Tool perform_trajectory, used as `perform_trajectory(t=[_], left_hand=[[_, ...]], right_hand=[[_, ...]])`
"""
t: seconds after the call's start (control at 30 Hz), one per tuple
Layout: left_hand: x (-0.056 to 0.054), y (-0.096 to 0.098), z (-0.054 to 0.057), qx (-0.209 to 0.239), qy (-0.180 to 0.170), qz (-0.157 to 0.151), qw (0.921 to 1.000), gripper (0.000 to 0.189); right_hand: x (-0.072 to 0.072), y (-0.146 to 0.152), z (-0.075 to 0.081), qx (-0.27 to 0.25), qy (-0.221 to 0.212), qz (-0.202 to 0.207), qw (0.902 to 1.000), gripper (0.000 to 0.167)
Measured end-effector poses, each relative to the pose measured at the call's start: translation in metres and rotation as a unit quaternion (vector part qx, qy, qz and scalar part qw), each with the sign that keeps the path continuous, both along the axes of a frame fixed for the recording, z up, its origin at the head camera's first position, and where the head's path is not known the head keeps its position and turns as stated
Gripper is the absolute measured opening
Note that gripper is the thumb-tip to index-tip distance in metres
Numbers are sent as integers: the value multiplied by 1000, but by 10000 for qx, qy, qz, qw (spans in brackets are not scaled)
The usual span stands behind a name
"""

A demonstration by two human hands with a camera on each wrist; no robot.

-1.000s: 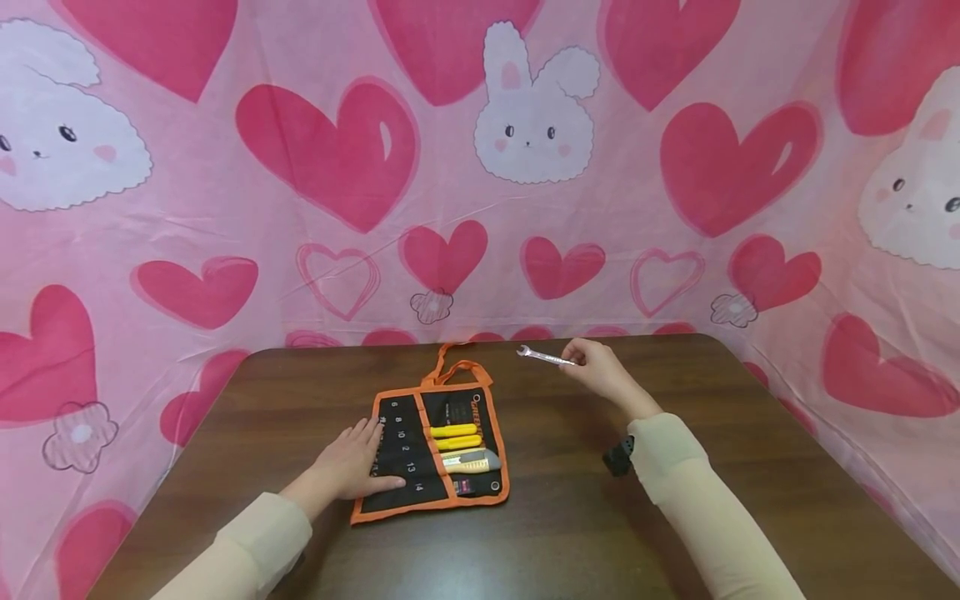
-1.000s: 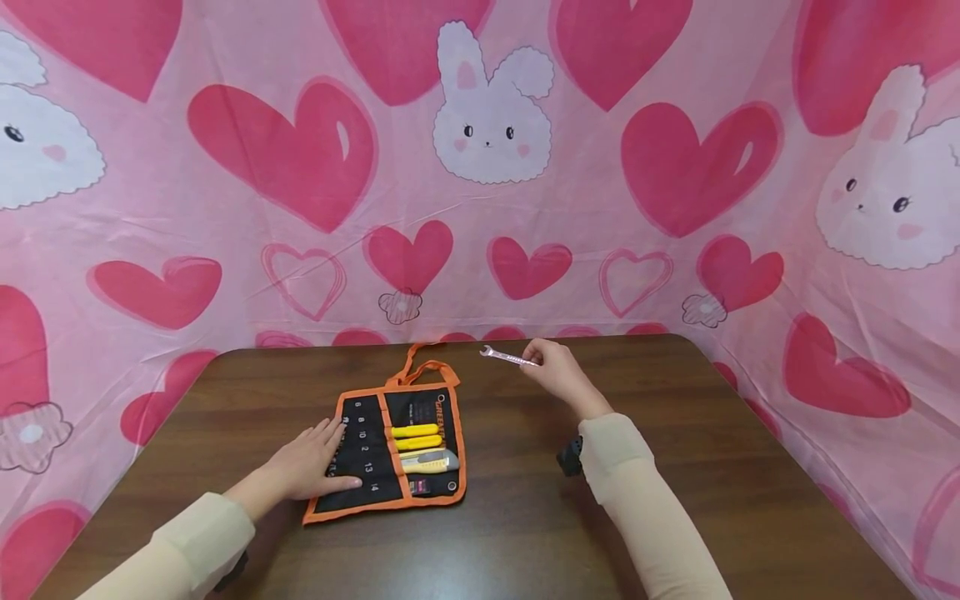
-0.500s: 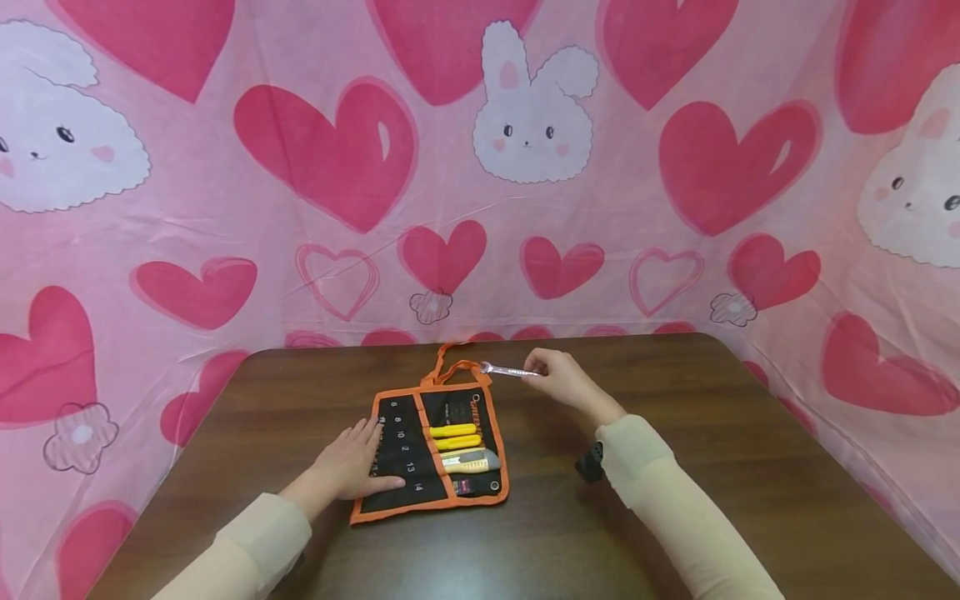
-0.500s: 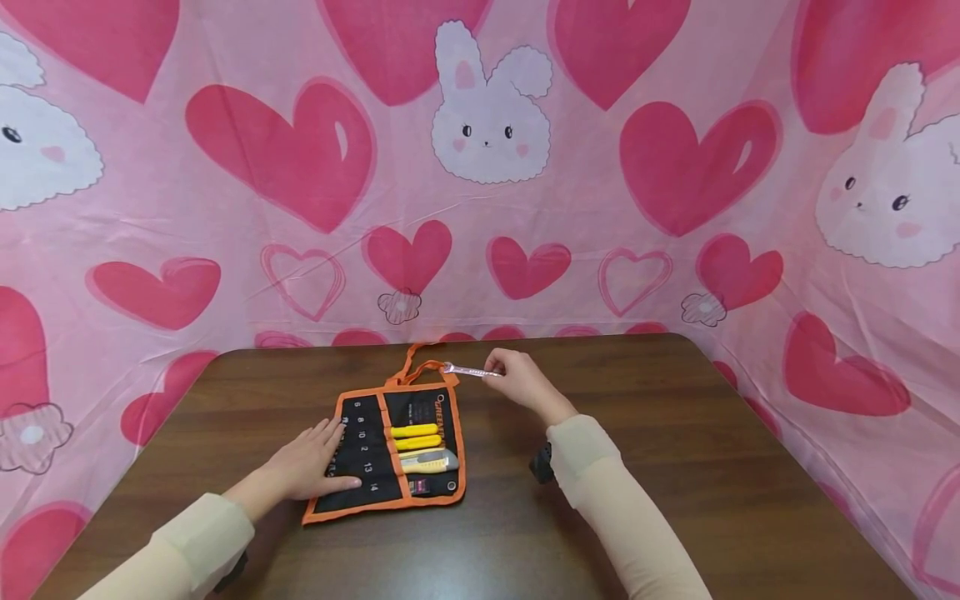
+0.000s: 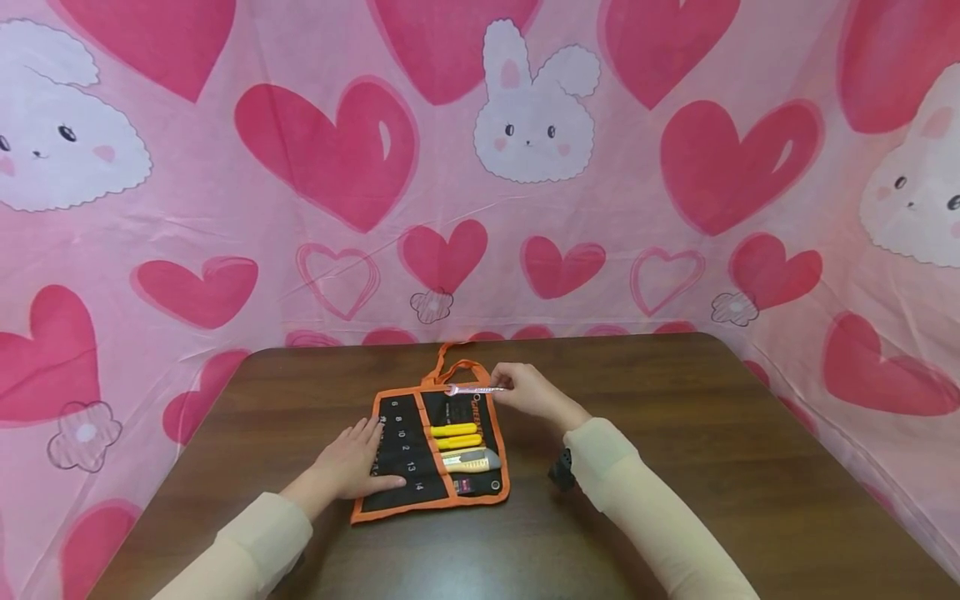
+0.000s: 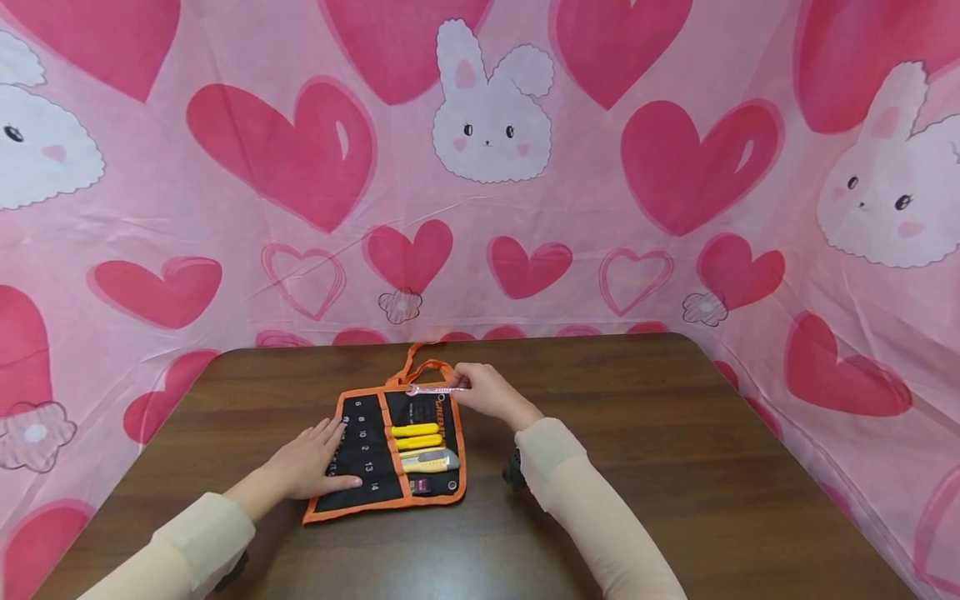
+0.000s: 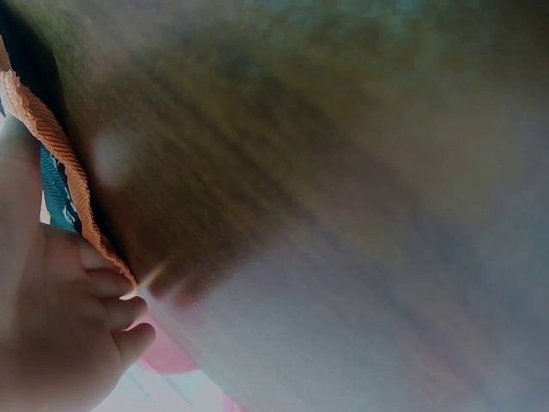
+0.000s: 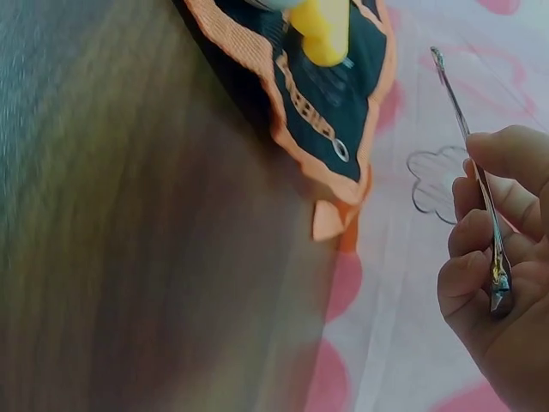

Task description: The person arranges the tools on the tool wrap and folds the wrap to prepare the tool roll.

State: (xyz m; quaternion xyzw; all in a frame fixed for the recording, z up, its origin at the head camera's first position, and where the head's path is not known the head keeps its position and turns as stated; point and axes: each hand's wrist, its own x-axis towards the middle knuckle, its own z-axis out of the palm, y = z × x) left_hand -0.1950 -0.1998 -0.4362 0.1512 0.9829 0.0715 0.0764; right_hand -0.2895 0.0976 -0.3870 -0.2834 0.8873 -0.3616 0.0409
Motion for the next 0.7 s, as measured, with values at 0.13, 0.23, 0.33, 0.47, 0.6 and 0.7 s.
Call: perform_trajectory(t=[0.13,0.23,0.33,0.47,0.6,0.7], left_hand=[[-1,0,-1,6,-3,8,10000,105],[-1,-1,-2,-62,14,1,10000,104],[-1,0,-2,-122,3,10,9999,104],[1,1,1,-79,-53,28,10000,103],[2,2,3,-33,-77,46,10000,103],[3,2,4,-32,-71,51,10000,102]], right_hand=[[-2,-7,-8,108,-3,188,9998,5],[-3,-12,-12,226,-4,319,9992,5],[-3,-15,-15,349,-50,396,9986,4],[-2,-19,-17,492,-183,470,9975,4],[-2,-21,-19,563,-267,551,9965,4],[-3,-23,-22,618,-254,622,9958,3]])
